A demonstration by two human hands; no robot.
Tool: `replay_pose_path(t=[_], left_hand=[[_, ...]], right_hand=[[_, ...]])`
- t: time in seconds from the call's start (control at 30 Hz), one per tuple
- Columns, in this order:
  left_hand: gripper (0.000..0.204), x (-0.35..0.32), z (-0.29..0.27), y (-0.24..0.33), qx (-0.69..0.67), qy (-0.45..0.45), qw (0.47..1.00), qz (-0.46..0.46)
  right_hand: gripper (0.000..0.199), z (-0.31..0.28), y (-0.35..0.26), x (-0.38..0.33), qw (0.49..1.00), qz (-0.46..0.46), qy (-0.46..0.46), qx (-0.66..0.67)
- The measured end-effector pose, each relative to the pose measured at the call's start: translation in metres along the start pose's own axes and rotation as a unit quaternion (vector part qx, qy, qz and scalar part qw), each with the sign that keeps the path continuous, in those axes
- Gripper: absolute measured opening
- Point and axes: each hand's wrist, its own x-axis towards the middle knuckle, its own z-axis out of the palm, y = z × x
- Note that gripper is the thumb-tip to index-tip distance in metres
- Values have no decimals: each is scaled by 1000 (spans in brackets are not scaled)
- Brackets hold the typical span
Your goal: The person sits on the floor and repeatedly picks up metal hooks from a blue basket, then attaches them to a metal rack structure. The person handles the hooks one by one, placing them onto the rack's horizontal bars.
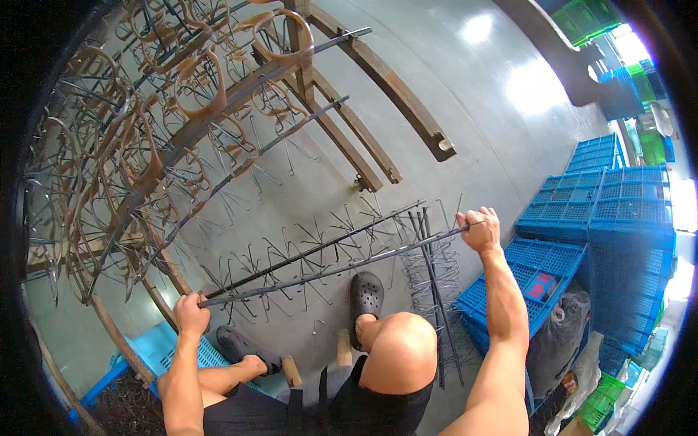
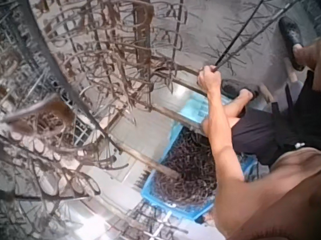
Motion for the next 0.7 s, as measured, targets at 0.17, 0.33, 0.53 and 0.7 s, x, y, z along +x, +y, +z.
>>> replay_pose_path(t=[0.17, 0.33, 0.53, 0.7], left_hand=[[20, -8, -38, 33, 29, 85, 995, 46], [21, 5, -11, 28, 0, 44, 996, 76], [18, 18, 19, 26, 53, -18, 998, 10], [23, 11, -4, 32, 19, 62, 996, 55]], right_hand=[[37, -56, 12, 1, 998, -16, 59, -32], [35, -30, 36, -19, 996, -57, 23, -66], [30, -47, 28, 0, 995, -46, -5, -85], [30, -50, 24, -7, 998, -17, 32, -58]])
